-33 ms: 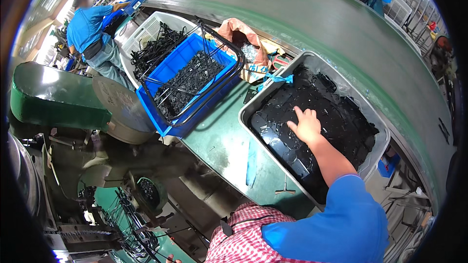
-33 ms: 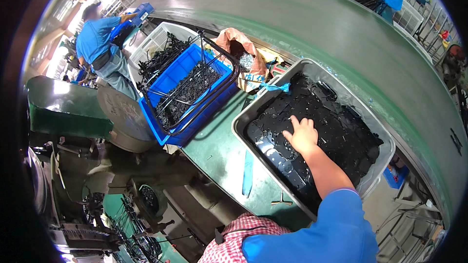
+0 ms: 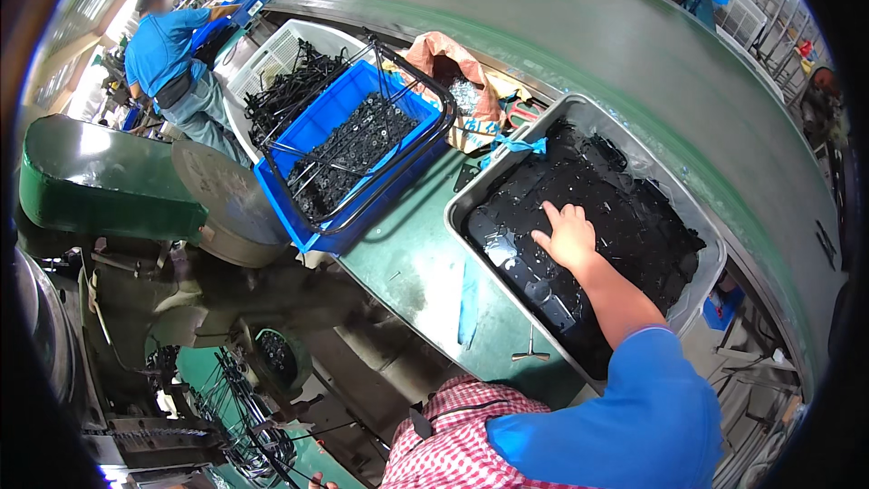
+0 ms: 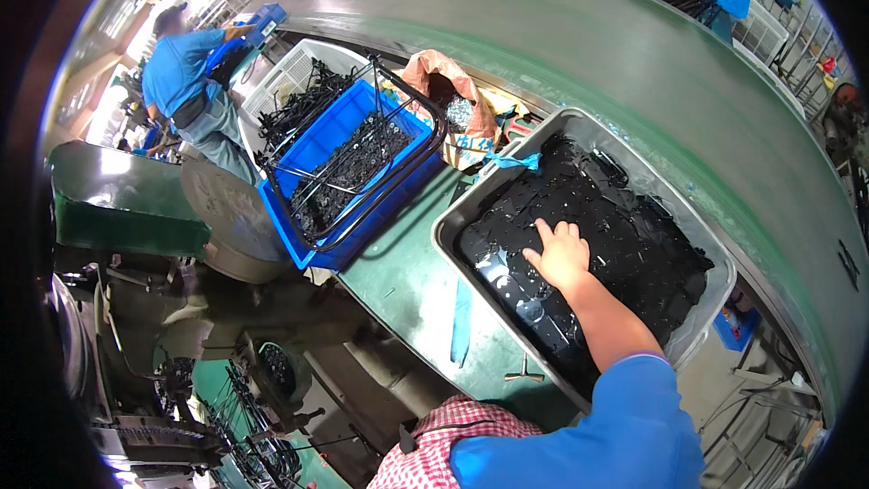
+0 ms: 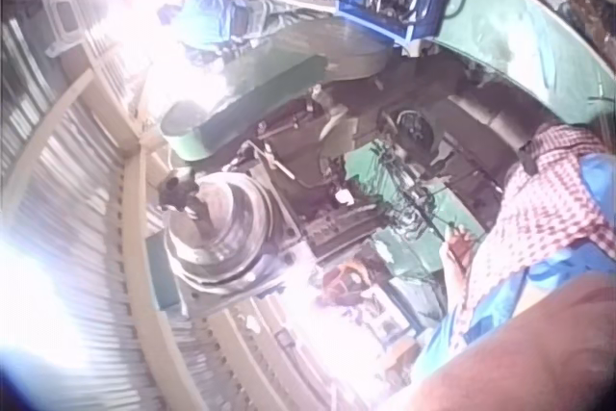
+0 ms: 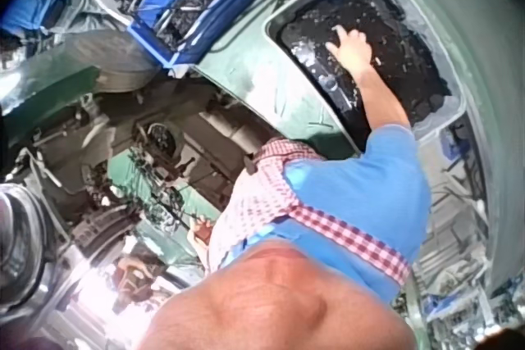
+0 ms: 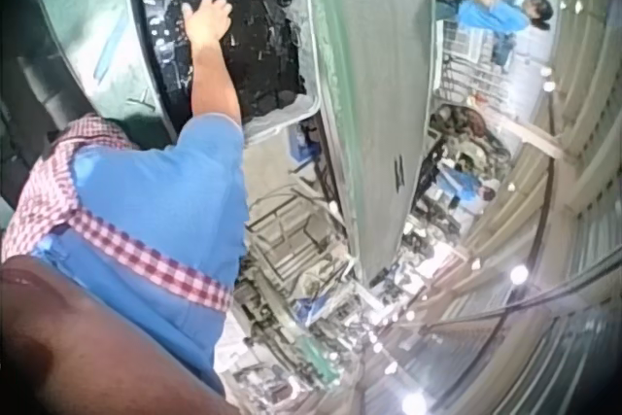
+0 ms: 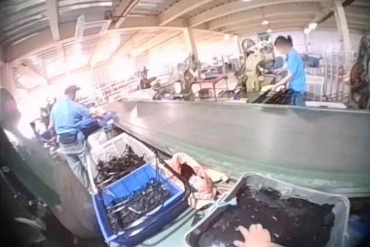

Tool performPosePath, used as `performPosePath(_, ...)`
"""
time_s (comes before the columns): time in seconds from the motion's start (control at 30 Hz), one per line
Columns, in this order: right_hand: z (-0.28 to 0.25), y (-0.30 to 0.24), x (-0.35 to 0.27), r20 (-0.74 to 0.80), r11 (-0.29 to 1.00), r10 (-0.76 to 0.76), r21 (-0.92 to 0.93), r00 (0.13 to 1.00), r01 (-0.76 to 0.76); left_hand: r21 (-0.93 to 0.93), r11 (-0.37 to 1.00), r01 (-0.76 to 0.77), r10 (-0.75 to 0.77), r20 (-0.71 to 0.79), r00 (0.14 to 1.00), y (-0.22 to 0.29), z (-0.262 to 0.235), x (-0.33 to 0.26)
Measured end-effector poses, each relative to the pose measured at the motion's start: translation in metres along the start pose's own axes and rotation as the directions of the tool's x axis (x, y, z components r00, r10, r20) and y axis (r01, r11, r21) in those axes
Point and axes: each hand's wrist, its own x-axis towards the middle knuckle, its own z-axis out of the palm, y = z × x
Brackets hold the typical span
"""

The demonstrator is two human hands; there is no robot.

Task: The person assembles black metal bicycle baskets by inserting small black plastic components into the basket frame using a press machine. They repeatedly pick up a basket frame, place it under the press, add a plastic piece, and then remove the assembled unit to place it on a nearby table.

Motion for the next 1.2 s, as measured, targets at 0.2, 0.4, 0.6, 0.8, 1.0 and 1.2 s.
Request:
performPosePath(0.2,-0.011,0.038,0.064,-0.460,0.997,0.021,0.081,0.888,0.018,-0.025,1.000,-0.013,0.012,-0.028,1.000,-0.006,-0.004,-0.009)
performPosePath(0.4,0.023,0.094,0.121,-0.313,0.968,0.244,0.030,0.918,-0.248,-0.077,0.994,-0.072,0.072,0.000,0.997,-0.002,-0.008,-0.019)
performPosePath(0.6,0.041,0.046,0.102,-0.345,0.999,-0.023,0.030,0.938,0.035,-0.171,0.977,-0.126,0.134,0.033,0.990,-0.020,-0.025,-0.026)
performPosePath(0.8,0.021,0.036,0.093,-0.388,0.997,-0.071,-0.064,0.919,0.049,-0.202,0.959,-0.199,0.219,0.081,0.972,-0.030,-0.045,-0.034)
performPosePath(1.0,0.007,0.019,0.039,-0.396,0.992,-0.082,0.052,0.915,0.112,-0.232,0.939,-0.254,0.287,0.121,0.950,-0.030,-0.050,-0.031)
performPosePath(1.2,-0.058,-0.097,-0.044,-0.243,0.653,-0.054,0.725,0.968,0.219,-0.171,0.950,-0.263,0.299,0.243,0.923,-0.033,-0.078,-0.013)
